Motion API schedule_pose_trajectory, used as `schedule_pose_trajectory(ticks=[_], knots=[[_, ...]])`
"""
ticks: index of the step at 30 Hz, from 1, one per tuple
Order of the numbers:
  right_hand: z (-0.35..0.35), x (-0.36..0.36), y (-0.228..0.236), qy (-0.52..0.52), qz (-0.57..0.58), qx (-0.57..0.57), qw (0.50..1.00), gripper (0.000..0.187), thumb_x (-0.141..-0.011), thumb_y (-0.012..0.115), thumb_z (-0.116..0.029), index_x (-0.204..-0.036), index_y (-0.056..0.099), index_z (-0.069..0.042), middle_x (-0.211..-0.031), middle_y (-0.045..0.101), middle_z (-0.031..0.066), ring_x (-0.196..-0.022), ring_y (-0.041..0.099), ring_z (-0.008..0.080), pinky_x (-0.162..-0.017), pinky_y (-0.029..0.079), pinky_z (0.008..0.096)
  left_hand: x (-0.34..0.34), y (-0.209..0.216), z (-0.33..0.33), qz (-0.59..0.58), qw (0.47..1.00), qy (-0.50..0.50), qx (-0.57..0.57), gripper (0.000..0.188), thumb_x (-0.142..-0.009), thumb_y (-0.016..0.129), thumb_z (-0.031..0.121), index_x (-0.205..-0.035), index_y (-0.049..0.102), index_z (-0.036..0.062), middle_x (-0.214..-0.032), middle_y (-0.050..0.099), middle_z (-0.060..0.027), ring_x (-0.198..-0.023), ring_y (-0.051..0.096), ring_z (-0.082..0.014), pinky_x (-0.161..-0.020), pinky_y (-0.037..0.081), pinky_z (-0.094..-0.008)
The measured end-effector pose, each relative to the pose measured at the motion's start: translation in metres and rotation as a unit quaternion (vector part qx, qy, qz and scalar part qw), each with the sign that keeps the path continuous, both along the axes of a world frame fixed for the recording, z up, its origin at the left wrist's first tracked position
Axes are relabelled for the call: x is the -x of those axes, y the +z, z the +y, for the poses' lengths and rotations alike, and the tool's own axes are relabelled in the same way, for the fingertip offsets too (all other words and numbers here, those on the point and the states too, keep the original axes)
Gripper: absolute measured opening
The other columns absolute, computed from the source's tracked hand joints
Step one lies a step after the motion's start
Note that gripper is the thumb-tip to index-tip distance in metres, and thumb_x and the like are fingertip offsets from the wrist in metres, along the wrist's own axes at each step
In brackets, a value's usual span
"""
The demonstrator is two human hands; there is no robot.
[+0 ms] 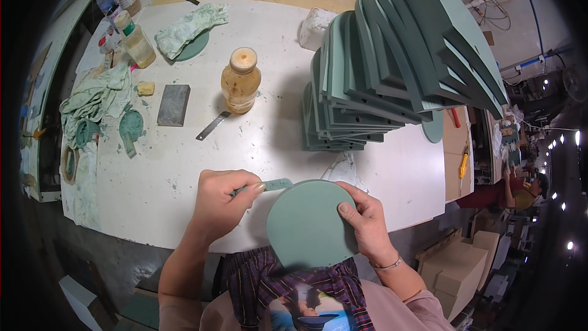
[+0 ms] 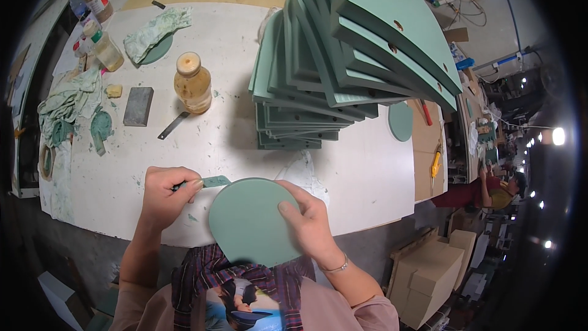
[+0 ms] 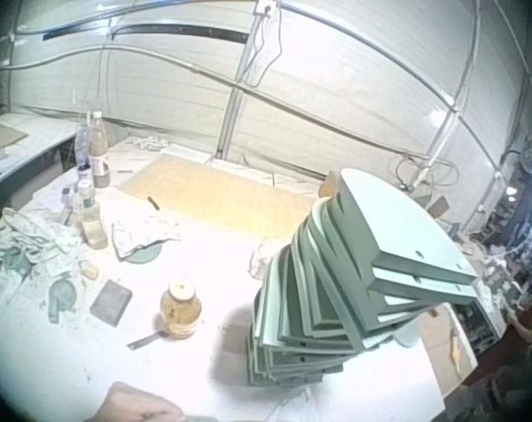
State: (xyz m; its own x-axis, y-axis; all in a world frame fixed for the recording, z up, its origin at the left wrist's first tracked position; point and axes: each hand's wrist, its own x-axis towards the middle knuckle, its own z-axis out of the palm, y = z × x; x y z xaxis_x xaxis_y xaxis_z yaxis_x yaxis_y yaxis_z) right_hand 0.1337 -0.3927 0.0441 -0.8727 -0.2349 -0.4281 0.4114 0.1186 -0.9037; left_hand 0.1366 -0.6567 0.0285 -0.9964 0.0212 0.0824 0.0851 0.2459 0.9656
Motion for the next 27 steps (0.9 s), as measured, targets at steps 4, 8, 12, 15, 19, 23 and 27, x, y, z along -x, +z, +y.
schedule_pose_trajectory(ticks=[4,8,12,15,19,23,27], knots=[[-0.001,0.000,0.000,0.005,-0.001,-0.005,1.000,0.038,-0.090,0.055,-0.005,-0.126,0.054,0.006,-0.116,0.062,0.0106,-0.105,0.056,0.0152,-0.093,0.044,0.0287,-0.002,-0.005,0.001,0.010,1.000,-0.006,0.005,0.005,-0.078,0.064,0.000,-0.075,0.066,-0.0035,-0.056,0.059,-0.0088,-0.047,0.053,-0.0128,-0.046,0.040,-0.0261],[-0.002,-0.001,0.001,-0.007,-0.012,0.005,1.000,0.037,-0.090,0.054,-0.004,-0.125,0.054,0.006,-0.116,0.062,0.0106,-0.105,0.057,0.0149,-0.093,0.044,0.0285,-0.001,-0.004,0.002,0.049,0.998,0.012,0.036,0.003,-0.076,0.065,-0.001,-0.074,0.066,-0.0025,-0.058,0.059,-0.0112,-0.047,0.055,-0.0181,-0.047,0.041,-0.0280],[-0.001,-0.003,0.000,-0.002,-0.006,0.003,1.000,0.036,-0.090,0.054,-0.004,-0.125,0.054,0.006,-0.115,0.063,0.0104,-0.104,0.057,0.0148,-0.092,0.044,0.0285,-0.005,-0.007,0.003,0.101,0.994,0.004,0.047,0.002,-0.074,0.065,-0.002,-0.073,0.066,-0.0009,-0.058,0.059,-0.0115,-0.048,0.056,-0.0220,-0.048,0.042,-0.0303],[-0.001,-0.004,0.000,-0.003,-0.005,0.004,1.000,0.036,-0.090,0.054,-0.004,-0.125,0.054,0.006,-0.115,0.063,0.0102,-0.103,0.057,0.0146,-0.092,0.044,0.0283,-0.003,-0.012,0.006,0.131,0.989,0.019,0.061,0.003,-0.072,0.066,-0.003,-0.072,0.065,0.0000,-0.057,0.058,-0.0115,-0.048,0.056,-0.0242,-0.047,0.042,-0.0313],[0.002,-0.004,-0.002,-0.011,-0.008,0.005,1.000,0.036,-0.090,0.054,-0.004,-0.125,0.054,0.006,-0.114,0.063,0.0100,-0.103,0.057,0.0142,-0.092,0.044,0.0279,-0.003,-0.009,0.007,0.161,0.982,0.036,0.096,0.004,-0.070,0.067,-0.002,-0.071,0.065,0.0013,-0.055,0.056,-0.0106,-0.047,0.054,-0.0251,-0.047,0.041,-0.0322],[0.003,-0.005,-0.003,-0.006,0.000,-0.002,1.000,0.036,-0.090,0.054,-0.004,-0.125,0.055,0.006,-0.114,0.063,0.0100,-0.102,0.057,0.0143,-0.091,0.044,0.0279,-0.005,-0.011,0.006,0.182,0.976,0.023,0.119,0.005,-0.068,0.068,-0.001,-0.069,0.064,0.0028,-0.054,0.053,-0.0093,-0.046,0.052,-0.0253,-0.047,0.040,-0.0330],[0.003,-0.007,-0.003,-0.009,-0.010,0.000,1.000,0.036,-0.090,0.055,-0.004,-0.125,0.055,0.006,-0.114,0.063,0.0102,-0.103,0.057,0.0146,-0.091,0.044,0.0279,-0.004,-0.016,0.008,0.208,0.966,0.048,0.143,0.006,-0.067,0.069,0.001,-0.070,0.064,0.0038,-0.052,0.050,-0.0079,-0.046,0.050,-0.0245,-0.046,0.039,-0.0330]])
